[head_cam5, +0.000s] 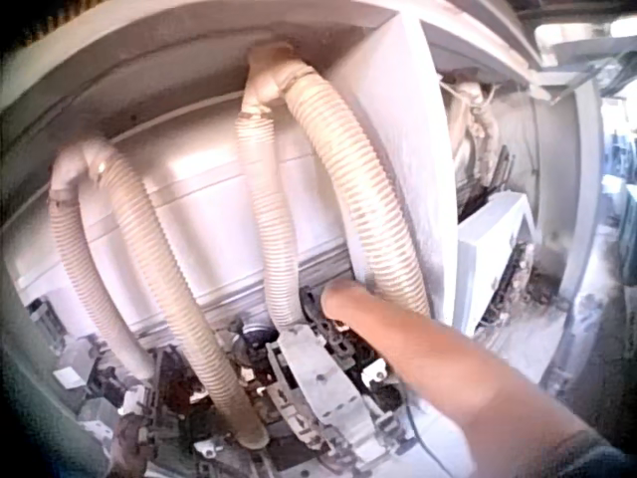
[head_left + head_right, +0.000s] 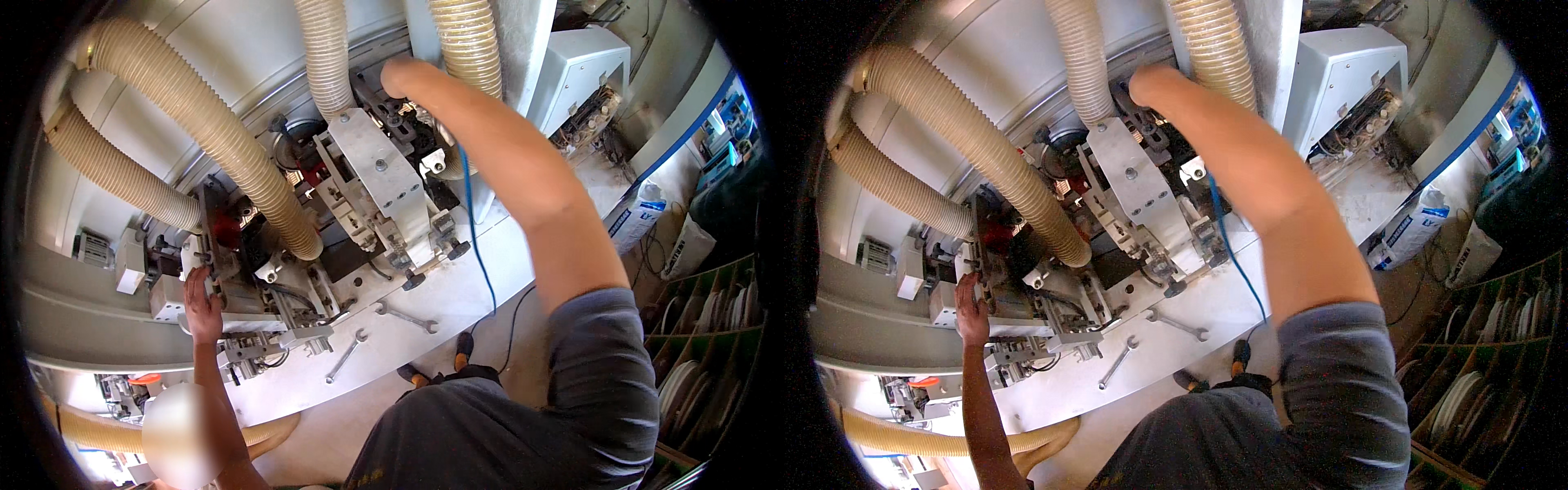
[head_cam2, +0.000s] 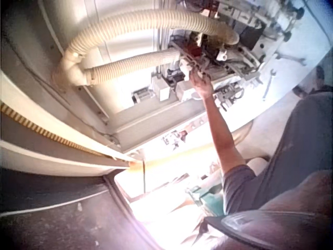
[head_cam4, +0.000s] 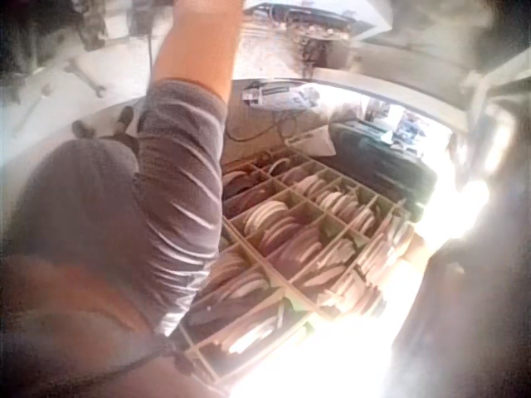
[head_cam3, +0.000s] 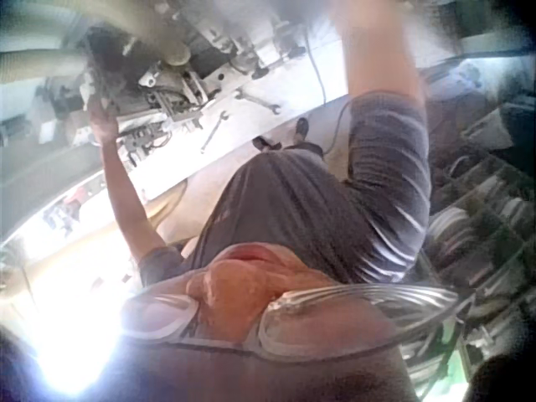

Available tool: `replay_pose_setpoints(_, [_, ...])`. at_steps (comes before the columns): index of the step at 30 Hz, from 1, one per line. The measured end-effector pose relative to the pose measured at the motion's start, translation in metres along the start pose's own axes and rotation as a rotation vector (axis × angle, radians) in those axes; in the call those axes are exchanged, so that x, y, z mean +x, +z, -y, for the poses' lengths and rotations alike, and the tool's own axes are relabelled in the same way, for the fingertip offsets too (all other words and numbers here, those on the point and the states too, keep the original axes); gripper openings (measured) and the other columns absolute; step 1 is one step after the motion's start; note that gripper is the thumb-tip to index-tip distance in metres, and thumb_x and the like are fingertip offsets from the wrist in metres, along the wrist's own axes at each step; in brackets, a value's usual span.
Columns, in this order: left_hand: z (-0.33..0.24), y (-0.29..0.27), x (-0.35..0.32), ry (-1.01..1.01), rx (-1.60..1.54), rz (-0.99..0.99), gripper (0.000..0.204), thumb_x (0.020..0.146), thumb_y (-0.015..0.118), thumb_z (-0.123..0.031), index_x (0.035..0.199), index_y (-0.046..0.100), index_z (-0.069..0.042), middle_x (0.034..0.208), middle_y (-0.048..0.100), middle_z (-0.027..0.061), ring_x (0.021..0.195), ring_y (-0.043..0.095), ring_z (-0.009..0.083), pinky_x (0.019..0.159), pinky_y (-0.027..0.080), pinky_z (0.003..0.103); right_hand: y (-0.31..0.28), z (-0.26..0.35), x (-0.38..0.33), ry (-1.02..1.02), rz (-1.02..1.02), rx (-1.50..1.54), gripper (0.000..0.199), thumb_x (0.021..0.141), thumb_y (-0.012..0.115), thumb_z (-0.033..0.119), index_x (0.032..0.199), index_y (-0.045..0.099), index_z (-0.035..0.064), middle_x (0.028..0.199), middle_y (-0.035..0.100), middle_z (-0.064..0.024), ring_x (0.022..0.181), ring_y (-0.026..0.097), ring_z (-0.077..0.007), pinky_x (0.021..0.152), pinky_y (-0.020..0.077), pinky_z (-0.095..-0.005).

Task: The person uses a green air blow gun to clean dust and debris from the internal components of a large industrial machine. They systematically blow air into various crevices and then manually sweep the dislodged debris into a white collection bag.

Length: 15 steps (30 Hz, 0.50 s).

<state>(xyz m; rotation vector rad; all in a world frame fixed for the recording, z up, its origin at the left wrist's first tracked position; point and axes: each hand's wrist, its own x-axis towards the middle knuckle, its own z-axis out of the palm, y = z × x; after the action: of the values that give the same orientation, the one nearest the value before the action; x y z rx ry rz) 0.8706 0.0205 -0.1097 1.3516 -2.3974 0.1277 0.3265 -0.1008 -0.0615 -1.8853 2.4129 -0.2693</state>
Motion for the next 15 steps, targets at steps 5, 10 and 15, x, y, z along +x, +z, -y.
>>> replay_pose_setpoints(5, [0.013,-0.004,-0.01,0.016,-0.027,-0.03,0.054,0.071,0.044,0.0,0.125,0.05,-0.002,0.129,0.048,0.018,0.124,0.041,0.0372,0.106,0.031,0.044,0.023,-0.015,0.025,0.133,0.169,0.218,0.021,0.081,0.049,0.005,0.08,0.068,-0.0038,0.079,0.067,-0.0198,0.067,0.065,-0.028,0.063,0.0522,-0.0415])
replay_pose_setpoints(10, [0.017,0.008,-0.005,-0.002,-0.168,-0.047,0.055,0.071,0.042,0.001,0.125,0.05,-0.002,0.13,0.048,0.0184,0.124,0.042,0.0369,0.105,0.033,0.043,0.094,-0.058,0.092,0.488,0.318,0.647,0.025,0.086,0.043,0.003,0.067,0.059,-0.0011,0.059,0.058,-0.0154,0.045,0.055,-0.0235,0.038,0.0424,-0.036])
replay_pose_setpoints(15, [0.015,0.002,-0.008,-0.037,-0.1,-0.006,0.056,0.071,0.041,0.003,0.126,0.05,-0.002,0.131,0.047,0.019,0.125,0.042,0.0359,0.104,0.034,0.043,0.068,-0.049,0.06,0.392,0.197,0.599,0.029,0.085,0.043,0.004,0.061,0.058,0.0011,0.054,0.056,-0.0155,0.044,0.053,-0.0216,0.039,0.0399,-0.0367])
